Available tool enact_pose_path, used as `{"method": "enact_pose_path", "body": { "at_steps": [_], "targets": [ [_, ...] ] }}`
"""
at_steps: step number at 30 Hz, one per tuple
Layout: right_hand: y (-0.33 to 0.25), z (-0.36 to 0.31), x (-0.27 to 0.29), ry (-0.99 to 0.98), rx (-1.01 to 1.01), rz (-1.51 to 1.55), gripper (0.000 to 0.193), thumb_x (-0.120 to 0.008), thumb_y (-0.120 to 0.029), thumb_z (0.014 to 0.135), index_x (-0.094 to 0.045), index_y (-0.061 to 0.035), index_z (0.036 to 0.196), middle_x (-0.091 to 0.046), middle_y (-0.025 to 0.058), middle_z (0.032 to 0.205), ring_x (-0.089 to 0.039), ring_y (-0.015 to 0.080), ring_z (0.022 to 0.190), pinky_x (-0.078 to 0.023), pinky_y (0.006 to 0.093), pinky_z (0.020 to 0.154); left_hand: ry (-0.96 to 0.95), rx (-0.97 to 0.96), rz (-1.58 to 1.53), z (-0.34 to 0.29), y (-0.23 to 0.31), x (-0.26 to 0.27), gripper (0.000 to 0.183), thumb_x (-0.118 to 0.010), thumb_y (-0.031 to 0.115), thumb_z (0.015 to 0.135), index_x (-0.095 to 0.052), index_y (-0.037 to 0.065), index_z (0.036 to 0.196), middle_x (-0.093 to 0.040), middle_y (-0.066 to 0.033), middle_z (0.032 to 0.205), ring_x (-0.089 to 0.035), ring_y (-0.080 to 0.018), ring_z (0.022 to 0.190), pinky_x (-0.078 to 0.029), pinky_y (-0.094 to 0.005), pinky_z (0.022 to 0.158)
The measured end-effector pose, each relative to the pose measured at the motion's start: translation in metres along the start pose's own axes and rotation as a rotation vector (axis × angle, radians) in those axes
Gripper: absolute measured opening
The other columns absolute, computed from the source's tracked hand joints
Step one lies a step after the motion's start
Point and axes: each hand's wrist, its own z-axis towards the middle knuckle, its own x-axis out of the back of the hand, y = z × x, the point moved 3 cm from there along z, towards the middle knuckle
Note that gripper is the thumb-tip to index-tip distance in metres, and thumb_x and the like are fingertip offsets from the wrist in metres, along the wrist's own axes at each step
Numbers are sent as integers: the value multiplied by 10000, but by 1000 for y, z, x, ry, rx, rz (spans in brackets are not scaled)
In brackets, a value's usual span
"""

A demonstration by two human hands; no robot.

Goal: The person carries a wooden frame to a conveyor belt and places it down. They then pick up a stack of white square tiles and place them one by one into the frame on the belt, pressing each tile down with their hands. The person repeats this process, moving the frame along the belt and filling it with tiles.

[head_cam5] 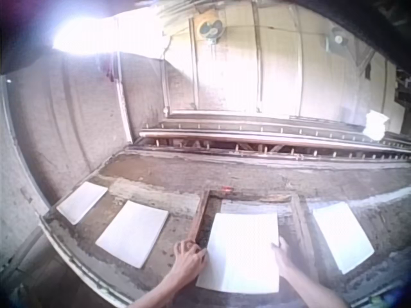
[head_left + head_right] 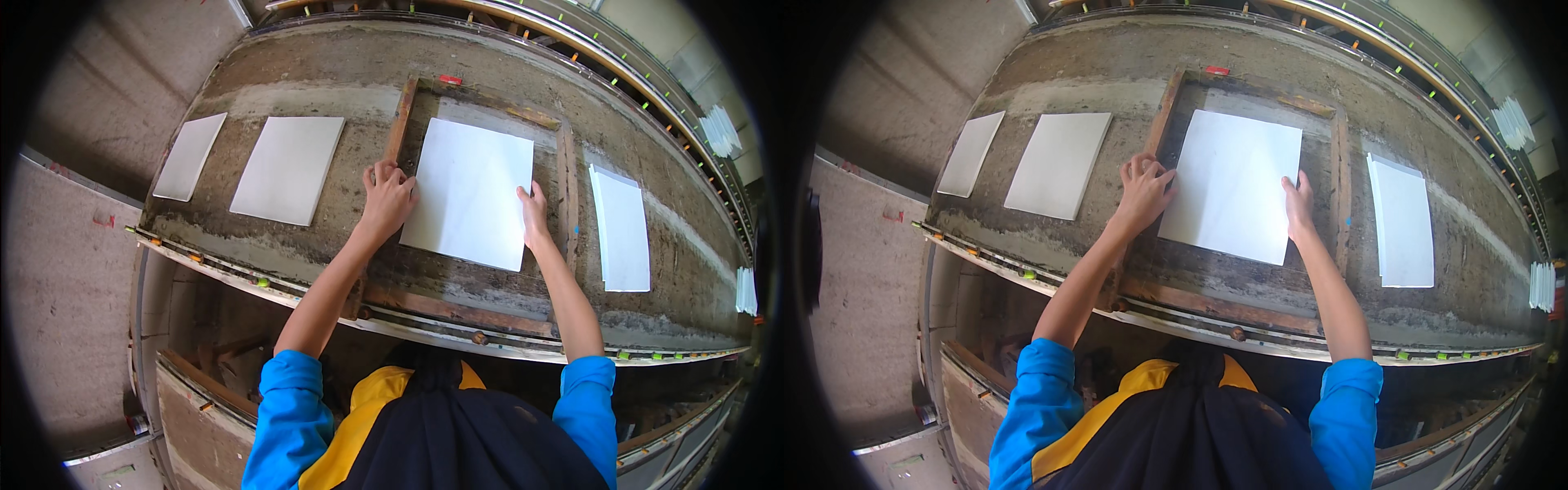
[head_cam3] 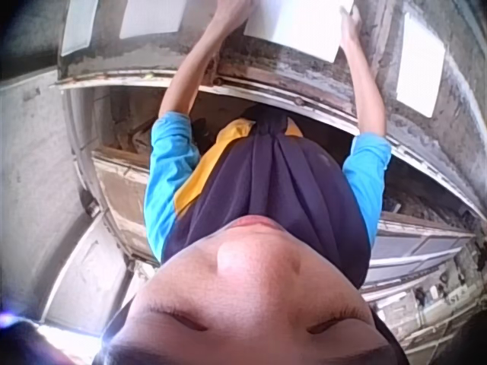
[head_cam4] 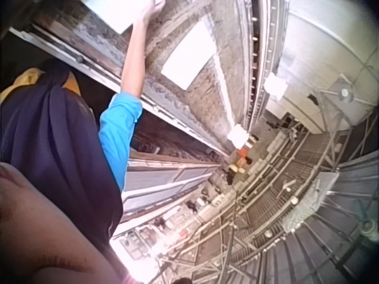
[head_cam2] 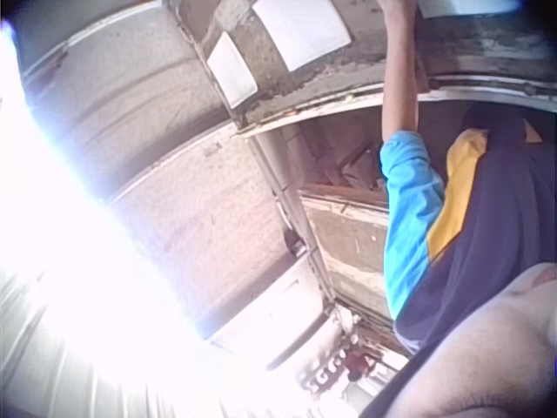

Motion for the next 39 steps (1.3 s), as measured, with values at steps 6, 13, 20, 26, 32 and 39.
{"method": "enact_pose_path", "body": {
  "at_steps": [6, 13, 20, 26, 32, 39],
  "targets": [
    [-19, -14, -10, 13, 9, -69, 534, -491, -171, 869, -284, 46, 1311, -419, 215, 1275, -442, 272, 1158, -350, 341, 952, 80, -17, -22, -5, -2, -3, 235, -650, 212, 689, -631, 51, 859, -547, -93, 959, -342, -288, 1124, -212, -522, 922],
    [-1, -5, -7, 24, -14, -75, 550, -501, -198, 865, -287, 26, 1319, -403, 212, 1290, -425, 280, 1174, -341, 354, 965, -46, 1, 151, -2, 2, -2, 320, -645, 248, 716, -620, 69, 980, -573, -78, 988, -336, -264, 1166, -170, -556, 965],
    [6, 1, -9, 29, 44, -175, 551, -495, -223, 865, -297, 21, 1318, -391, 207, 1303, -407, 300, 1188, -317, 366, 986, -78, 7, 195, 0, 2, -5, 312, -636, 249, 720, -618, 40, 950, -581, -87, 976, -331, -262, 1172, -148, -599, 955],
    [3, -2, -11, 72, 63, -230, 542, -493, -224, 863, -313, 27, 1308, -393, 211, 1301, -404, 302, 1192, -315, 368, 983, -85, 33, 214, -3, 4, -9, 261, -612, 200, 722, -616, 12, 903, -546, -144, 998, -311, -290, 1175, -135, -628, 936],
    [11, 0, -7, 73, 91, -221, 549, -495, -239, 856, -324, 28, 1304, -412, 218, 1284, -407, 313, 1189, -316, 366, 983, -7, 29, 210, -4, 2, -17, 261, -592, 194, 742, -601, -2, 915, -529, -159, 1001, -290, -304, 1189, -122, -647, 930],
    [4, -2, -10, 104, 105, -384, 552, -502, -252, 843, -348, 37, 1287, -455, 231, 1239, -450, 321, 1149, -342, 362, 962, -63, 42, 208, -4, 6, -13, 260, -596, 198, 750, -603, 22, 941, -526, -141, 1019, -281, -308, 1192, -130, -655, 926]
  ]
}}
